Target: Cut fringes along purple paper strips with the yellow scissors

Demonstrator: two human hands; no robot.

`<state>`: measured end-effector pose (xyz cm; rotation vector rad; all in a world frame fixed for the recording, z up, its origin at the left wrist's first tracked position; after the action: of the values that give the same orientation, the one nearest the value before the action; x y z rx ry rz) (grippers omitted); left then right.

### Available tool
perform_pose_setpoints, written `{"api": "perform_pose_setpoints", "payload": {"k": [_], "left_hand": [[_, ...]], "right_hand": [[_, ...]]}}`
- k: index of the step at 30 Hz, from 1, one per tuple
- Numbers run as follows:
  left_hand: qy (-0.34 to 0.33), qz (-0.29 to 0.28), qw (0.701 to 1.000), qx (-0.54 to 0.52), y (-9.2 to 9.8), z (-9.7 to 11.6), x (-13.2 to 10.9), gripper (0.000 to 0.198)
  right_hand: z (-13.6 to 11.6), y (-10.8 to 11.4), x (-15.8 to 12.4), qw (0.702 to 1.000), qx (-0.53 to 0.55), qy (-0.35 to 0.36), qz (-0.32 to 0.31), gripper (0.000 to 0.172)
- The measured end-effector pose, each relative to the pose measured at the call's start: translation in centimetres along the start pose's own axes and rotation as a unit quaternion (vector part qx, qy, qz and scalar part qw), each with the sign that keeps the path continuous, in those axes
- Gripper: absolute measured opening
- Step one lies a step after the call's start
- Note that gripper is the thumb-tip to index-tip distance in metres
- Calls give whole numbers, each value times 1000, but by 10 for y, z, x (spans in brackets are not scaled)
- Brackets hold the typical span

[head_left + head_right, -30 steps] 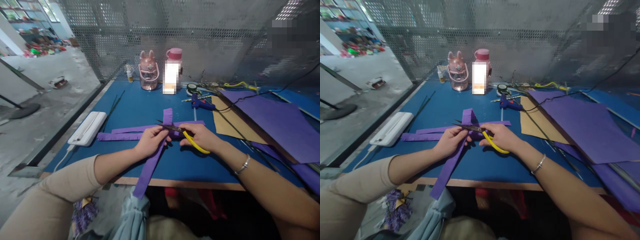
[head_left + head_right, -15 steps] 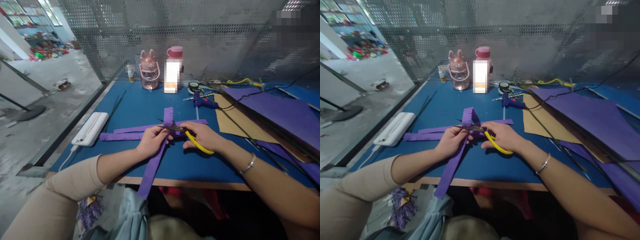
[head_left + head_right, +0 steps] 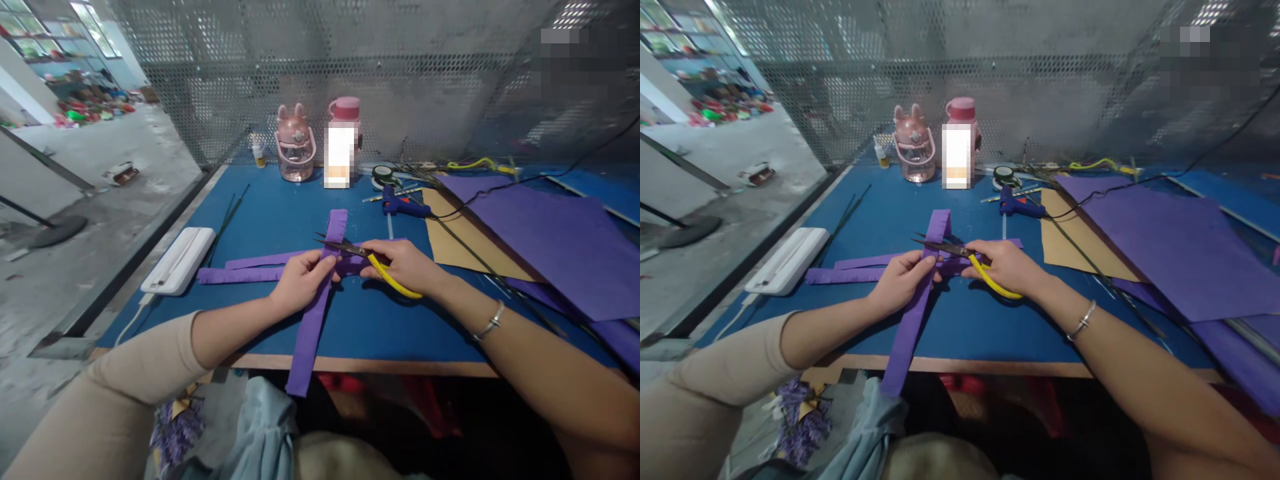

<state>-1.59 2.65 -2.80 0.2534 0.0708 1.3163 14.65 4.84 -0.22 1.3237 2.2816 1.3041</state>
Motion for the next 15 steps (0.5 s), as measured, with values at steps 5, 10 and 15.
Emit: {"api": "perform_pose_setpoints", "payload": {"k": [5,10,15], "left_hand": [[-17,21,1000,7,4,2,0,36],[-33,10,999,26,2,4,1,34],[-41,26,998,36,5,8,-1,32]], "right_hand": [[-2,-3,-1,999,-30,-5,-39,68],[-3,-6,-2,998,-21,-5,-63,72],[-3,-6,-2,998,-20,-3,-62,72]]}}
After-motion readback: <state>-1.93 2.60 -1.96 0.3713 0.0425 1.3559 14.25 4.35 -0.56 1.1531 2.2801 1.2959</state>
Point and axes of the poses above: each hand's wrist, its own x-axis towards the middle knuckle, its own y-axis out of the back of the hand, z = x × y, the point moved 8 cm from there along x, towards the middle knuckle, and after that the axes turned 7 degrees about x, right-handed, at the moved point
